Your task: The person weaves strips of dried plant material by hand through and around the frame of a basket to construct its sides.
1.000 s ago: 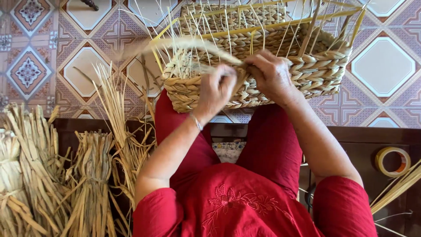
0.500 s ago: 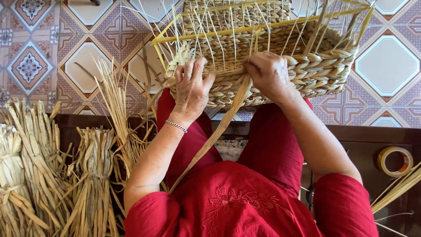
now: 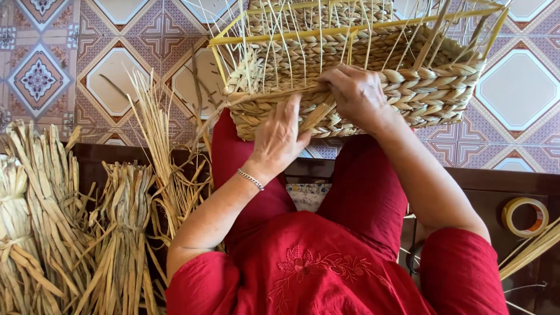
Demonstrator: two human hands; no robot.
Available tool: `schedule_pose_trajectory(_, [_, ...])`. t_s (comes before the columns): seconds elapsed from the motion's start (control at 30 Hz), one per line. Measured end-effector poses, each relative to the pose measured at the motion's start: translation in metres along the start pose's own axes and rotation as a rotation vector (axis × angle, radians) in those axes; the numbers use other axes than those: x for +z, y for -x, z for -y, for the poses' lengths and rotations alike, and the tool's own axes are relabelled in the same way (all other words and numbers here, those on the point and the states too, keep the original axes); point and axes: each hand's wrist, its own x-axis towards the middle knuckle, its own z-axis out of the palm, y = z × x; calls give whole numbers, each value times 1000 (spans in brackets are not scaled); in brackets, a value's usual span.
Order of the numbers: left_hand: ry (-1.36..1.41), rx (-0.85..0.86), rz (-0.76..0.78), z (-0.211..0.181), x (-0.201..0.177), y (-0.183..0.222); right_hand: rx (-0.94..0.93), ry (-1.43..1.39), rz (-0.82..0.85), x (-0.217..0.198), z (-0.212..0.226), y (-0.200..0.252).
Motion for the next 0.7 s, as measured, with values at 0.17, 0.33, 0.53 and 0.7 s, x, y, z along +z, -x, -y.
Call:
schedule_pose_trajectory(0.17, [60,40,43,-9,10,-7,-70,-47,154,-35,14,-4])
schedule_pose_trajectory(0.33, [-329,194,-197,-12,-16,-39,-56,-77,167,-40,23,-5])
schedule_pose_trajectory(0.53, [-249,375,-362,-19,-23,-38,139,-101,27,-22,15,3])
schedule_pose_trajectory(0.7, [-33,128,-163,17,25,-62,144,-178,32,-18,5,4])
